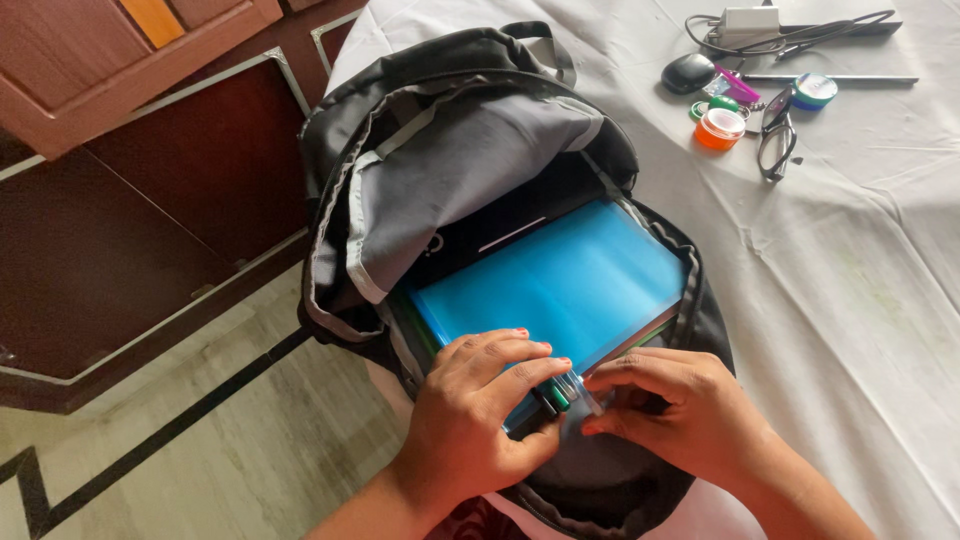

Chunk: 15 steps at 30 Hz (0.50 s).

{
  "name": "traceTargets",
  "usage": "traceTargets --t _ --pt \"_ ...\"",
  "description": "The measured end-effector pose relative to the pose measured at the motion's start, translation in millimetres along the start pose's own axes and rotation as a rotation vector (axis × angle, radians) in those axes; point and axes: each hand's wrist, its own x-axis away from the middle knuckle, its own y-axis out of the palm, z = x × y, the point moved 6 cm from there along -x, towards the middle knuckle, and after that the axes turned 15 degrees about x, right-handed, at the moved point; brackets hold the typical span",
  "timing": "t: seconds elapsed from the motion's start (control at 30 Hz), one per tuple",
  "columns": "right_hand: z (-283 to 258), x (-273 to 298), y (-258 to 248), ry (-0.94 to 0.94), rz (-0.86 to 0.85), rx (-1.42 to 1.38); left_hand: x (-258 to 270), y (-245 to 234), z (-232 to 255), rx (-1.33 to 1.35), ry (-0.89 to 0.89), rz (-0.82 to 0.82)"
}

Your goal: The person packs a backpack on a round table. They place a blue folder and notebook inside, insert pens and small items one at a time, then coil a charging cable and attach it to a charger while arranging items in the bag.

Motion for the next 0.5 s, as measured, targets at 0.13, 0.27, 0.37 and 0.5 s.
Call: traceTargets --t 0.13,0.27,0.37,0.5 --pt "-1.7 -1.7 -1.0 -0.014 -0.001 0.046 -0.7 -0.8 0.0 0.014 0.002 -0.008" --pt "-1.0 -1.0 -1.7 -0.025 -0.035 0.069 -0.2 -1.3 -0.4 0.026 -0.014 -0.008" --pt "0.0 -0.3 -1.9 -0.029 -0.045 0.057 -0.3 -0.8 0.1 0.022 -0.009 -0.008" --pt "3.6 0.0 0.8 0.036 -0.082 -0.028 0.1 -0.1 -0.6 0.019 -0.015 -0.013"
